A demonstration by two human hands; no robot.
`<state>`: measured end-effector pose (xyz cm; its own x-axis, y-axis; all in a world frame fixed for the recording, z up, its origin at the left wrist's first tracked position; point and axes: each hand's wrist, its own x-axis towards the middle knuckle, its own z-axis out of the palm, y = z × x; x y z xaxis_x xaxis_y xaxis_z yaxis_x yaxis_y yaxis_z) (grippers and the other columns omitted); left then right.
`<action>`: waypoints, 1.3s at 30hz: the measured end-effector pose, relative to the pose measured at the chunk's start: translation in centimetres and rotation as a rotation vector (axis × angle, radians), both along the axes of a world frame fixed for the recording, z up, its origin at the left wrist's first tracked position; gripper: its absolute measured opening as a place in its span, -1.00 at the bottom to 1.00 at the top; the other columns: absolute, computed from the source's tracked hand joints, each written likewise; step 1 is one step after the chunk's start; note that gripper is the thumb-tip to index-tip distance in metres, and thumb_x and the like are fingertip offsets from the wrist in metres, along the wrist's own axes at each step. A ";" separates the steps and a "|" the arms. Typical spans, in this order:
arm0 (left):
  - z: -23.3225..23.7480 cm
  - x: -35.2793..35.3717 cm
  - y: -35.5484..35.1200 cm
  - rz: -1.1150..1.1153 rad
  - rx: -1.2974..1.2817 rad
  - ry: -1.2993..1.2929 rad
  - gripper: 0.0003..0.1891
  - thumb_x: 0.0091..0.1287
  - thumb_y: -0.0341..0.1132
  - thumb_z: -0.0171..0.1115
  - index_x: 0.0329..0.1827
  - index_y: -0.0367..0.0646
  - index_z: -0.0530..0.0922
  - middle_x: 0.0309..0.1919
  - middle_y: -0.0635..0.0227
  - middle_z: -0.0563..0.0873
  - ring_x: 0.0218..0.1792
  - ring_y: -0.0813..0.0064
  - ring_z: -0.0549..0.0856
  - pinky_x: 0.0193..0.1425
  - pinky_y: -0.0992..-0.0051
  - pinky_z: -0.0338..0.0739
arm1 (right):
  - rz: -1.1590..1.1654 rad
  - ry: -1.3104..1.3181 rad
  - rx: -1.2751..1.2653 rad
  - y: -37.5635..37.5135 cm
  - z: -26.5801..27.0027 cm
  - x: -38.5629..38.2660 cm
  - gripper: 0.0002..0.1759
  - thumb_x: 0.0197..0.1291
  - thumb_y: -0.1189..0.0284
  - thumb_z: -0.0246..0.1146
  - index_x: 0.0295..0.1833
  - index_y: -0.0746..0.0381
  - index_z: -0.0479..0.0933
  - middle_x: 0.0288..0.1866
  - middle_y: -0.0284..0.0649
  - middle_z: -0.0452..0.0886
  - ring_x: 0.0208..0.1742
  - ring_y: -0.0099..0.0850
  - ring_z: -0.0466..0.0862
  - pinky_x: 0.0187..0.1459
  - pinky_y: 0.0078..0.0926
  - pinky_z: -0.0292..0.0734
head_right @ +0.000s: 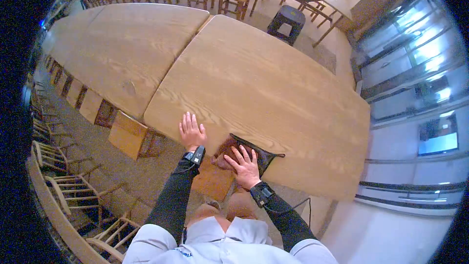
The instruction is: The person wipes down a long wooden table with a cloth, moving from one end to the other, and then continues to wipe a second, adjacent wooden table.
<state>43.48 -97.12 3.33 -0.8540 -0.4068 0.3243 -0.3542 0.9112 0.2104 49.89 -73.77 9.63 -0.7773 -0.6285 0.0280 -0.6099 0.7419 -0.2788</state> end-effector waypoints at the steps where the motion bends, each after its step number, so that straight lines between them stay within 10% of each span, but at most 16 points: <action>1: 0.3 0.0 0.0 -0.004 -0.008 0.002 -0.44 0.30 -0.11 0.12 0.34 -0.17 0.42 0.45 0.19 0.34 0.49 0.23 0.26 0.53 0.08 0.12 | 0.029 0.008 0.047 0.1 0.0 -0.6 -0.32 0.05 0.25 0.33 0.37 -0.24 0.43 0.53 -0.32 0.26 0.56 -0.20 0.15 0.48 0.19 -0.12; 23: 1.3 0.4 -0.2 -0.031 0.021 -0.086 -0.41 0.25 -0.14 0.12 0.35 -0.15 0.39 0.41 0.15 0.39 0.43 0.12 0.36 0.48 0.04 0.19 | -0.293 0.287 0.047 4.0 -6.4 -54.3 -0.40 0.27 0.02 0.19 0.43 -0.30 0.31 0.53 -0.42 0.25 0.55 -0.29 0.18 0.44 0.16 0.09; 33: 1.7 0.5 0.0 -0.017 0.091 -0.123 -0.43 0.27 -0.16 0.12 0.36 -0.12 0.40 0.42 0.15 0.39 0.45 0.17 0.34 0.50 0.08 0.17 | -0.499 0.270 0.149 2.7 -7.2 -57.4 -0.39 0.32 -0.06 0.08 0.49 -0.35 0.22 0.60 -0.45 0.14 0.58 -0.29 0.14 0.44 0.23 0.05; 39: 1.1 0.5 0.0 -0.011 0.104 -0.039 -0.45 0.28 -0.16 0.12 0.34 -0.12 0.43 0.41 0.19 0.40 0.45 0.22 0.35 0.51 0.09 0.17 | -0.167 0.281 0.111 -1.4 -6.0 -46.0 -0.36 0.27 0.00 0.18 0.46 -0.19 0.29 0.58 -0.32 0.18 0.57 -0.19 0.13 0.44 0.24 0.02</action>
<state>43.99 -97.11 4.39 -0.8696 -0.4272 0.2474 -0.3541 0.8890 0.2904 3.91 -75.19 3.68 -0.8412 -0.5048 0.1938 -0.5192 0.8542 -0.0289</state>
